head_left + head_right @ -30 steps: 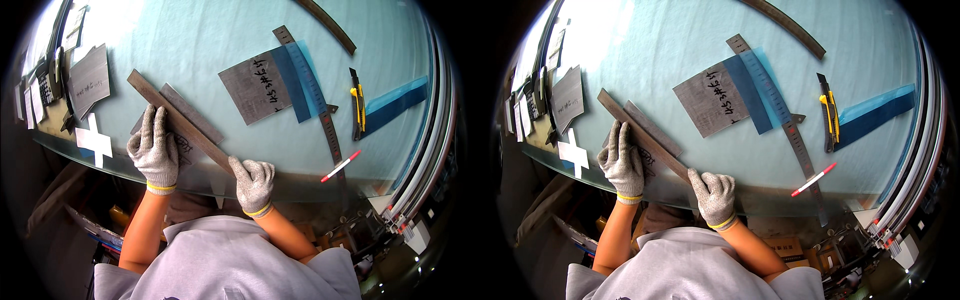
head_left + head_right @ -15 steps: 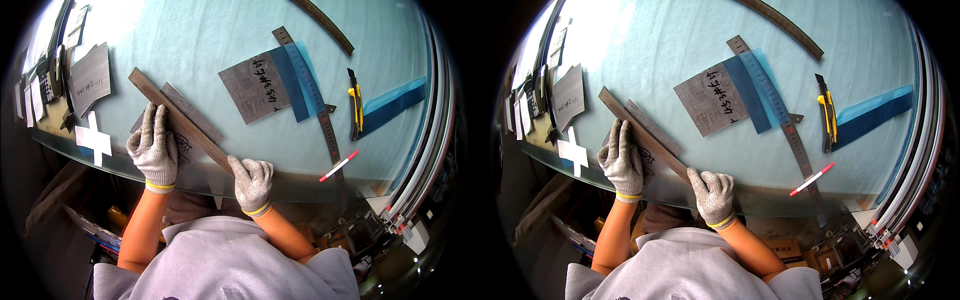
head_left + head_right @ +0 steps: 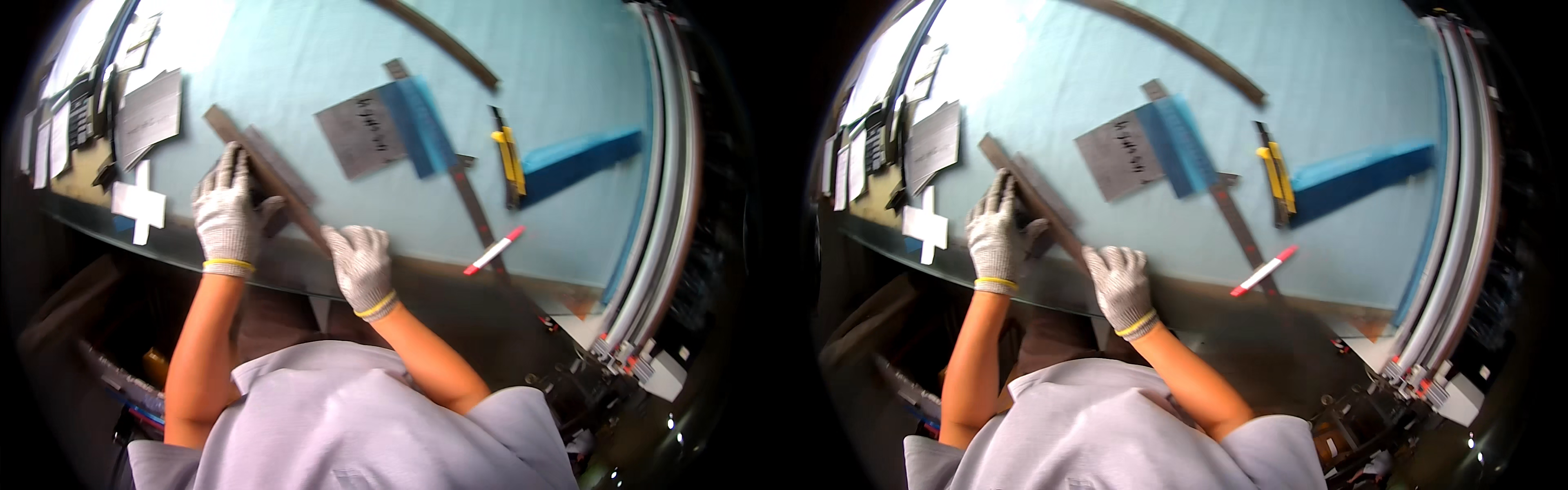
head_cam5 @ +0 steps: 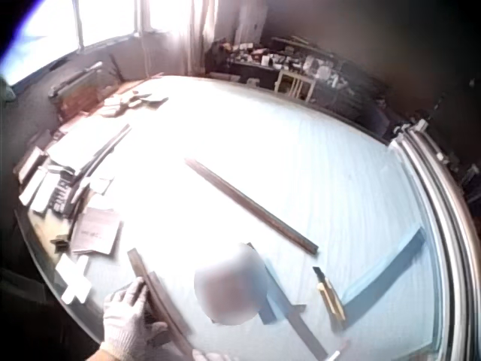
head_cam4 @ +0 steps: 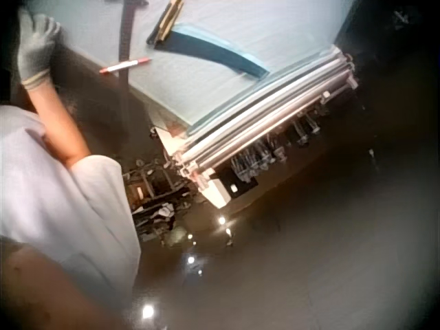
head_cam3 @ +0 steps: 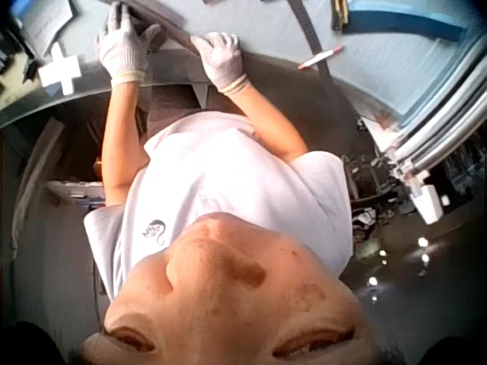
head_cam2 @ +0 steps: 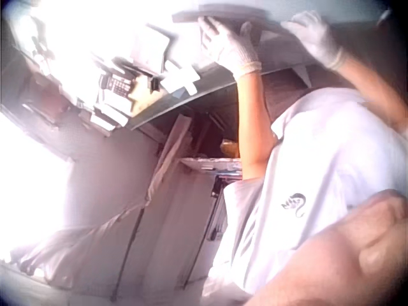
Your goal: The person measures and marks several rectangular material samples on a workbench using a ruler and a red marker. They handle the samples, align the ruler, and draw lines or write notes on the surfaces. The person also uses a utility knife to cut a blue strip and organizes the pieces on the table.
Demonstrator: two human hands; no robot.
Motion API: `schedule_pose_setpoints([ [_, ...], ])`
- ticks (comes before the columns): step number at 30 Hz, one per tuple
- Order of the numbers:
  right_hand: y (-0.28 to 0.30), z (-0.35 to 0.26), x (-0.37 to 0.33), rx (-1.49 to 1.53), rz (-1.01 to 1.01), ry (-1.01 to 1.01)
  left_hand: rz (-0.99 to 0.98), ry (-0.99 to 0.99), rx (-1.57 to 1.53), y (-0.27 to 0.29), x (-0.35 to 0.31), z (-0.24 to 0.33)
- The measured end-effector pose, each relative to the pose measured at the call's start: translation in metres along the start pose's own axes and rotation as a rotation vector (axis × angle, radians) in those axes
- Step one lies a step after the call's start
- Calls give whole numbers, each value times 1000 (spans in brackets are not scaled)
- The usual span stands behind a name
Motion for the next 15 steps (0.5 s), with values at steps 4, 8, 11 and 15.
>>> schedule_pose_setpoints([
  [4,66,94,34,144,425,-174,-53,46,17,-6,-3,-3],
  [8,136,203,59,-452,179,-599,-106,72,2,6,0,8],
  [11,145,211,76,-563,-17,-688,-204,144,3,8,6,13],
  [15,139,183,98,-569,-16,-727,-322,217,-18,9,12,16],
])
Point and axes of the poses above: each hand's wrist, its own x-axis towards the middle knuckle, its own y-axis out of the back of the hand, z = x × y, the point moved 4 cm from there along x, towards the middle knuckle, and after that the axes turned 3 degrees about -y, right-handed, at the moved point
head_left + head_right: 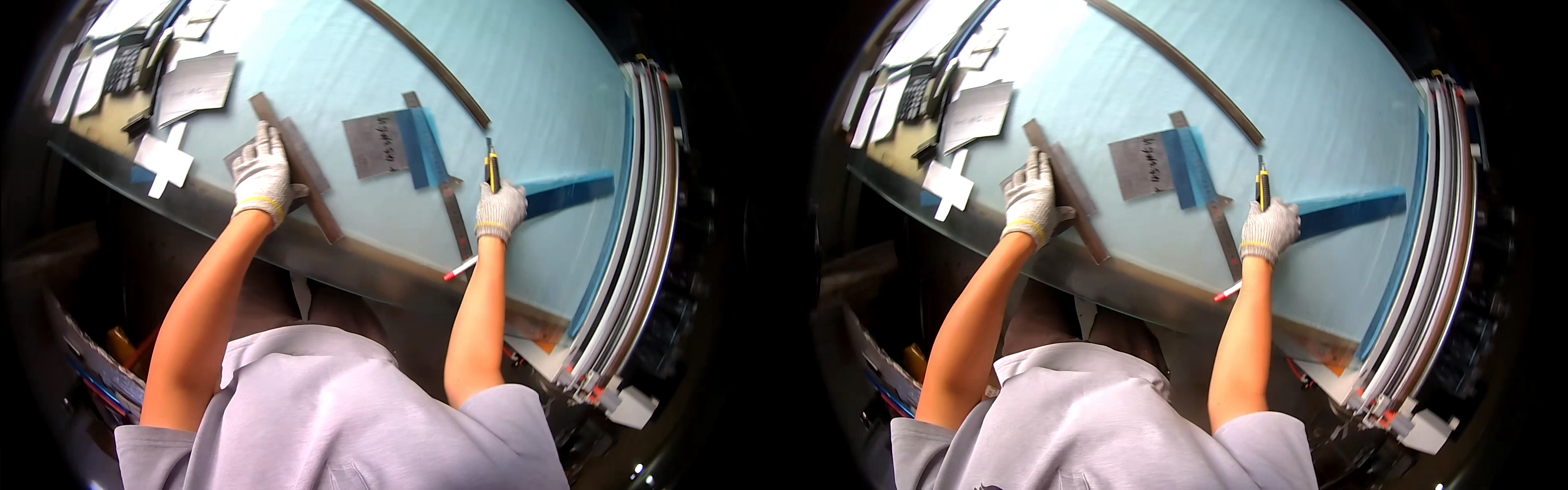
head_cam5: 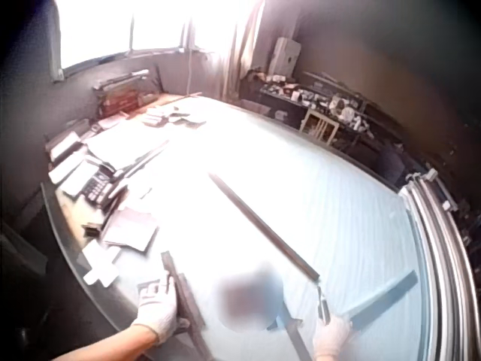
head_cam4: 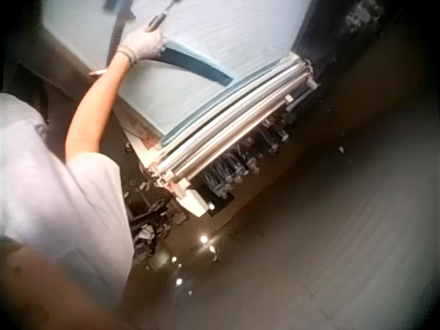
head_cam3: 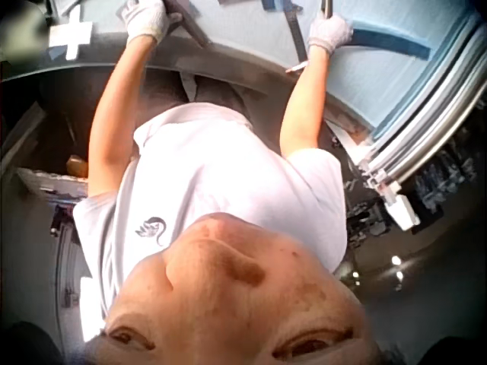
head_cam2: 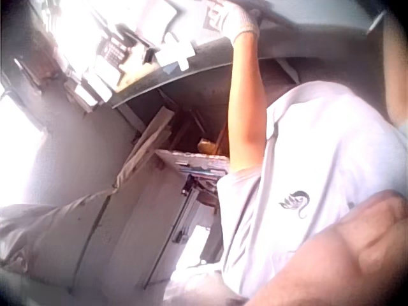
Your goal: The person measures and marks several rectangular material samples on a workbench using a ruler and a red marker. They handle the samples, align the ruler, and draw lines or write notes on the surfaces. The person also uses a utility knife to cut a blue strip and organizes the pieces on the table.
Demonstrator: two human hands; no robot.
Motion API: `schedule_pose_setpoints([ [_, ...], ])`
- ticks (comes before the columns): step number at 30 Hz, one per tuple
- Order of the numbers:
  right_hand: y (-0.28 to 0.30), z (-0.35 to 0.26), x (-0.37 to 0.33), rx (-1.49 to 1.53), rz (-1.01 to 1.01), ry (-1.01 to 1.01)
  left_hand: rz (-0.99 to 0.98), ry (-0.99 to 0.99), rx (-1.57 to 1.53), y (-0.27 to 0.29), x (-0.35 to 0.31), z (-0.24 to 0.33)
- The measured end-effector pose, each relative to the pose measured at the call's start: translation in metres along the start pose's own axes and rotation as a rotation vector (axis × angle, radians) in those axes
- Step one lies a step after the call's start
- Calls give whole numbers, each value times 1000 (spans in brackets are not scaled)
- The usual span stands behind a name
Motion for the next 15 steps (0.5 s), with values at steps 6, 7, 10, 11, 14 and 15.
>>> schedule_pose_setpoints([
  [6,20,-149,-91,435,129,453,-24,20,-108,0,-4,-5],
  [7,18,-158,-87,487,200,427,-23,23,-113,0,-4,-6],
  [10,23,-164,-70,467,65,316,-18,25,-133,-1,-4,-7],
  [11,23,-172,-74,529,41,415,-26,31,-140,0,-4,-7],
  [14,14,-201,-105,623,-44,733,36,17,-131,-7,-1,-8],
  [15,7,-216,-118,515,-218,768,66,19,-120,-12,-1,-10],
])
Point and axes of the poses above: each hand's wrist, its own x-axis towards the middle knuckle, its own y-axis out of the back of the hand, z = x × y, the point moved 4 cm from there along x, towards the middle knuckle, and after that the axes turned 3 degrees about -y, right-handed, at the moved point
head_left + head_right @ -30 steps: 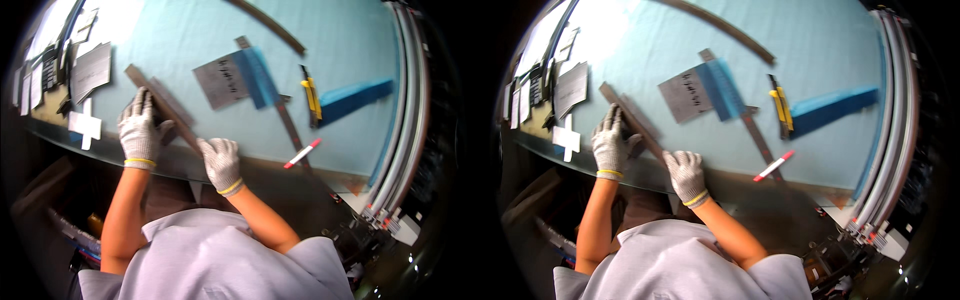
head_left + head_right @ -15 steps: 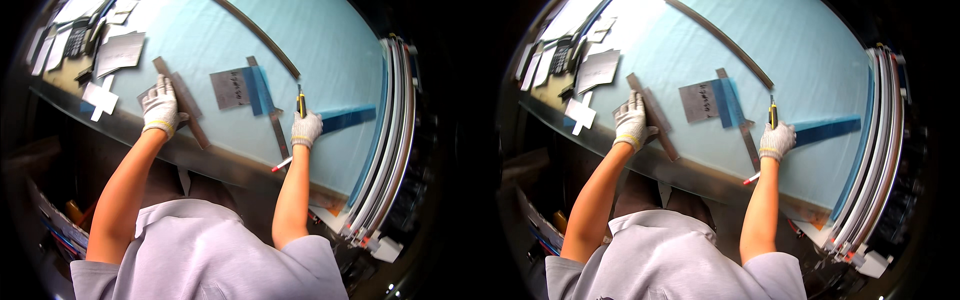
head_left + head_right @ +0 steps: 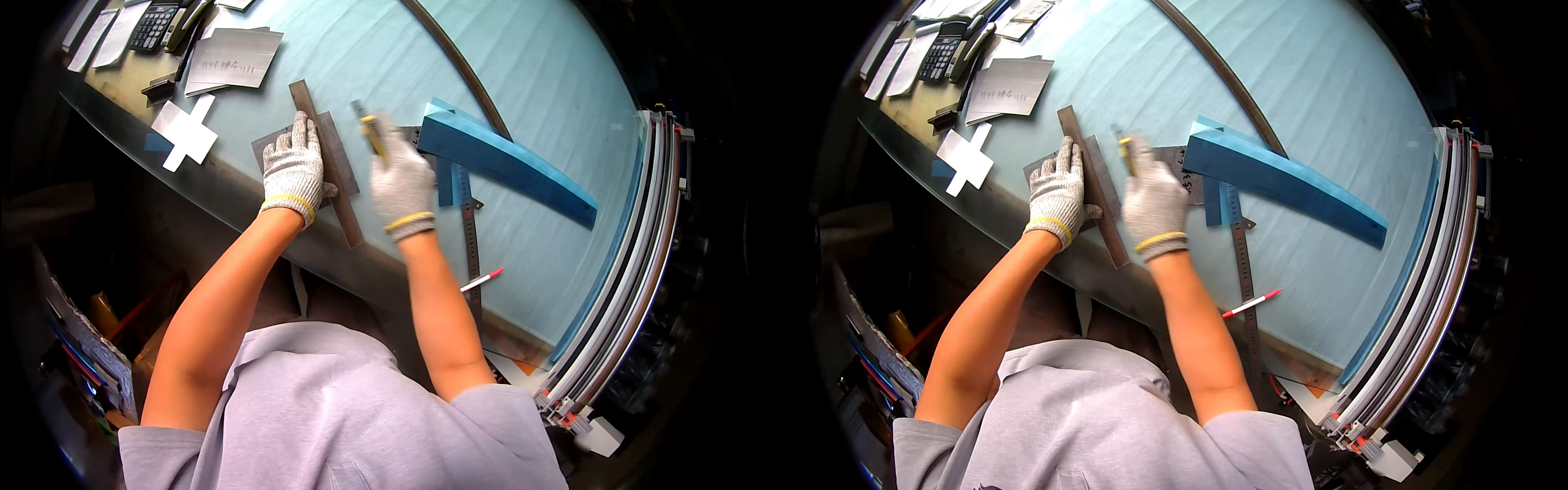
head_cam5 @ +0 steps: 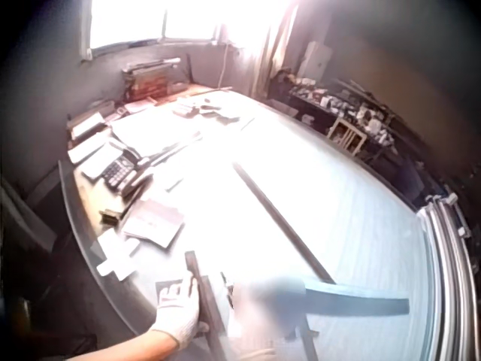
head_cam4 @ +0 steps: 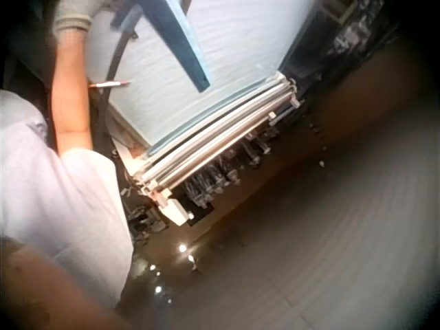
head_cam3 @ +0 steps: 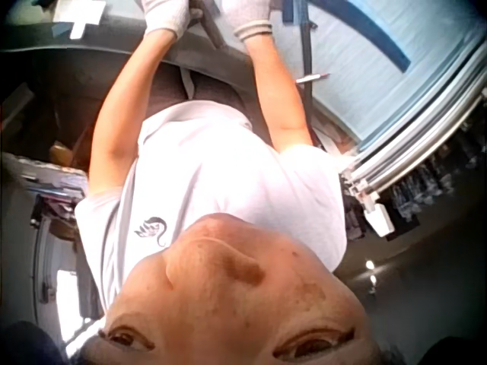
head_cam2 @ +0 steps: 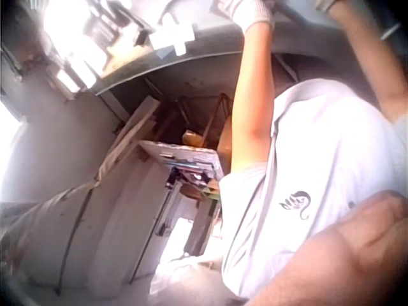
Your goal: The person measures and marks several rectangular material samples on a workbench using a ruler and a red marker. They handle the samples, align the ruler, and draw lines or write notes on the surfaces. The person also uses a utility knife to cut a blue strip and organizes the pieces on the table.
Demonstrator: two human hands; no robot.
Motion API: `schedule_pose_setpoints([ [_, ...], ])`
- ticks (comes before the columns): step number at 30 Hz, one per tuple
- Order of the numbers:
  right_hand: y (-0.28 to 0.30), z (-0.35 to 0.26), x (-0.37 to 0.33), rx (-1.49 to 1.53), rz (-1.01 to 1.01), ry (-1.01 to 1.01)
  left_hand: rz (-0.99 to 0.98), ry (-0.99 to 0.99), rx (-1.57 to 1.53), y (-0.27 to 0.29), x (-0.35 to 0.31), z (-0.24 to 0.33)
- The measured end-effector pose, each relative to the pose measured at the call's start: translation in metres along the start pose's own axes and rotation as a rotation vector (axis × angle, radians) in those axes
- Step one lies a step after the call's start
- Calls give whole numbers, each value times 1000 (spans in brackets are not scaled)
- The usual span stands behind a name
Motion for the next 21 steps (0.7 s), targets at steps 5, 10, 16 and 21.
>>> schedule_pose_setpoints([
  [5,-37,-29,16,-182,-191,-67,62,-17,26,-6,6,-2],
  [10,-46,-29,12,-178,-271,-80,114,-21,70,-17,11,-7],
  [16,-46,-18,-12,-160,-262,-44,79,-30,75,-11,9,-3],
  [21,-31,-7,-46,-175,-292,-34,-1,1,6,-1,6,1],
])
Point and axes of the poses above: each hand's wrist, its own x-axis towards the middle knuckle, its own y-axis out of the back of the hand, z = x × y, the point moved 4 cm from there along x, towards the middle knuckle, and after that the axes turned 3 degrees about -y, right-handed, at the moved point
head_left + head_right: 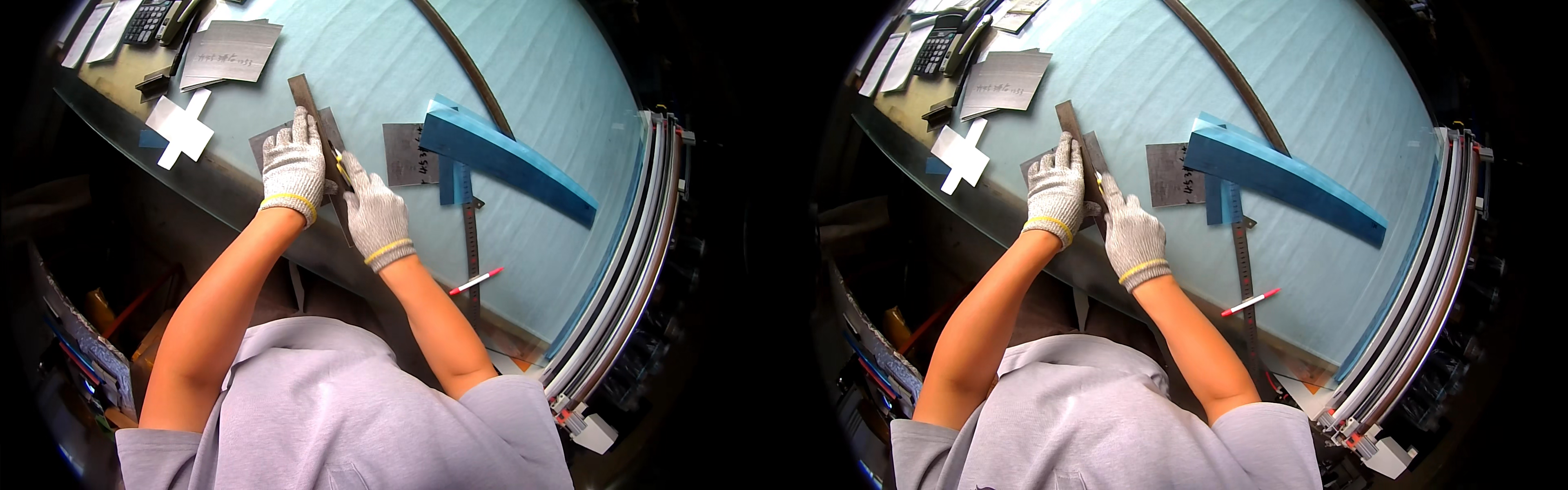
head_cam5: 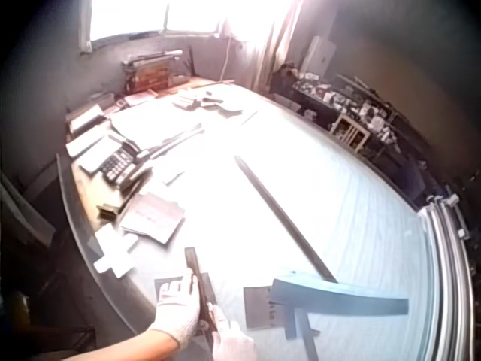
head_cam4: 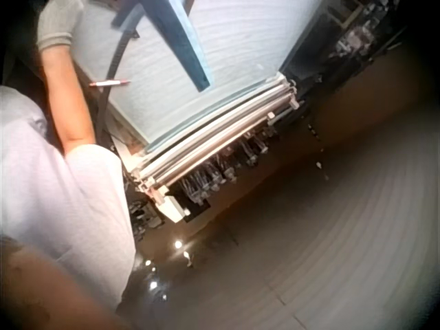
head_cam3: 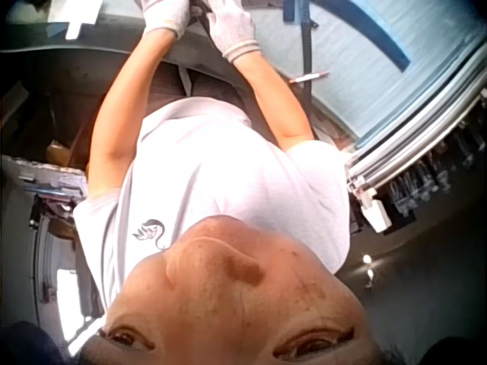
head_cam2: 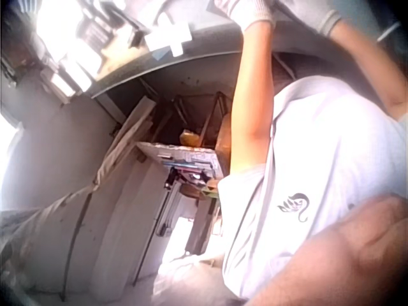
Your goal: The person measures and marks several rectangular material samples on a workbench using a ruler and a red marker. They handle the samples, align the ruler, and draw lines or write notes on the surfaces. The person also uses a utility knife to cut a blue strip and organizes the pieces on the table.
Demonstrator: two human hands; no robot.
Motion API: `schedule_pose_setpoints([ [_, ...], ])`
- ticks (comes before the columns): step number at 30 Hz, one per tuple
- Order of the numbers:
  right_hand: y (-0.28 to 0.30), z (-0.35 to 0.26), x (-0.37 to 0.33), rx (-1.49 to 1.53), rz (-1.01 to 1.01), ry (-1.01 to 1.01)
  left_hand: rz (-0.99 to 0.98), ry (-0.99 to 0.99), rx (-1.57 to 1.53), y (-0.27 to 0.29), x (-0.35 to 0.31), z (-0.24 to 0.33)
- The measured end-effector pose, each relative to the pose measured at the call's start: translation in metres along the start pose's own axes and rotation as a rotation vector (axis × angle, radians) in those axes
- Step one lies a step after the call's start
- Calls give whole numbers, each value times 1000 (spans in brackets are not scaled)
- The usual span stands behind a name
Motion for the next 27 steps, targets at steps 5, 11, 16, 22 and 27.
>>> schedule_pose_setpoints([
  [5,-1,19,-49,-16,-18,-8,-32,3,35,4,-1,2],
  [11,6,27,-89,-49,-64,-42,-9,-23,17,4,-1,2],
  [16,29,81,-79,464,190,-40,0,-29,20,6,-2,0],
  [22,92,250,-76,178,796,-556,-24,-52,18,9,-2,3],
  [27,38,135,-33,-77,598,-32,-24,-58,16,7,-2,0],
])
Point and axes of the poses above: each hand's wrist, its own x-axis towards the middle knuckle, its own y-axis out of the back of the hand, z = x × y, the point moved 4 cm from there along x, towards the middle knuckle, and after that the axes turned 3 degrees about -y, right-handed, at the moved point
